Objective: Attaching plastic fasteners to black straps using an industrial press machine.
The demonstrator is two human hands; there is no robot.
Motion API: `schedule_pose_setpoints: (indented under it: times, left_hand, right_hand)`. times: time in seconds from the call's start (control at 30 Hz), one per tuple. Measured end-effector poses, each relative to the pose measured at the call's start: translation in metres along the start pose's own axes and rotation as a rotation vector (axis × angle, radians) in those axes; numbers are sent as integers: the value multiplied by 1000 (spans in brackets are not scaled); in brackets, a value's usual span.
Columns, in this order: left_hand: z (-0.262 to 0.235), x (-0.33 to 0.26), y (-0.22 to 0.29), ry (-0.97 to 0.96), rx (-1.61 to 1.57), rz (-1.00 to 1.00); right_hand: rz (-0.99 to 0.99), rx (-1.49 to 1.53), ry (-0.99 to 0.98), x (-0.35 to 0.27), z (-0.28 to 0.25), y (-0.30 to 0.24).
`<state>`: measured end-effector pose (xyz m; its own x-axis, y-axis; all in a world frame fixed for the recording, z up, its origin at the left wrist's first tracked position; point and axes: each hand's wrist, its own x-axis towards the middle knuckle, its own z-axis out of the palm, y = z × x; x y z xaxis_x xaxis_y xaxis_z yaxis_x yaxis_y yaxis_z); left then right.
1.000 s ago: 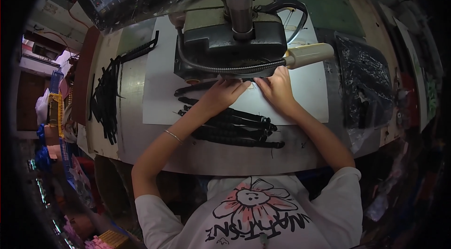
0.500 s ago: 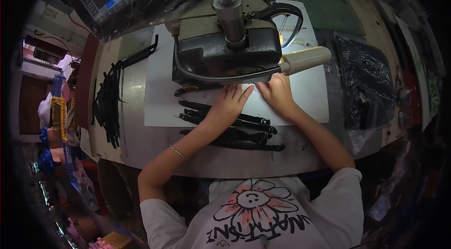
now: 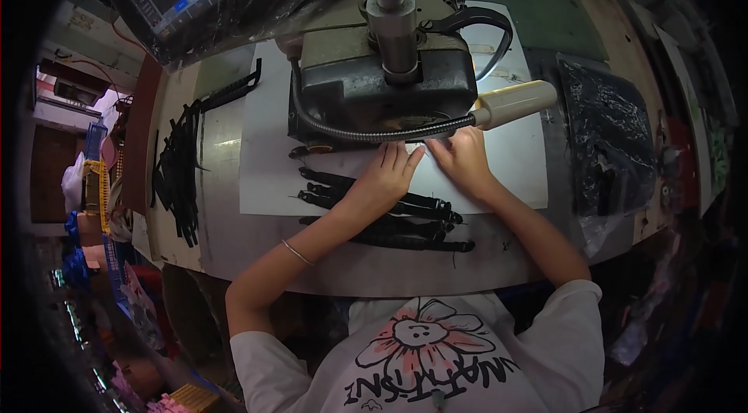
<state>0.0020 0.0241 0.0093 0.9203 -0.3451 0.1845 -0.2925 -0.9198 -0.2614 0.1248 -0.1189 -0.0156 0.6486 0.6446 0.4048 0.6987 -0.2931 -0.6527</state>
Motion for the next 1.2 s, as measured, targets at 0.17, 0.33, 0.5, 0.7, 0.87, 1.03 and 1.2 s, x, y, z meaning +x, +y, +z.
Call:
schedule_pose_setpoints:
  times: [0.17, 0.33, 0.5, 0.7, 0.87, 1.03, 1.2]
  left_hand:
    - [0, 2, -4, -35, -36, 2]
    - [-1, -3, -3, 47, -104, -18]
    - [1, -11, -9, 89, -416, -152]
    - [6, -20, -26, 227, -690, -377]
    - [11, -10, -34, 121, -656, -420]
    - [5, -9, -34, 222, -680, -405]
    - [-12, -19, -44, 222, -705, -544]
  right_hand:
    - [11, 31, 15, 5, 3, 10]
    - [-19, -59, 23, 2, -5, -4]
    - [-20, -5, 9, 3, -6, -6]
    - [-81, 77, -268, 11, -22, 9]
    - [-229, -35, -225, 10, -19, 13]
    - [-88, 198, -229, 12, -27, -5]
    - [-165, 230, -200, 14, -25, -6]
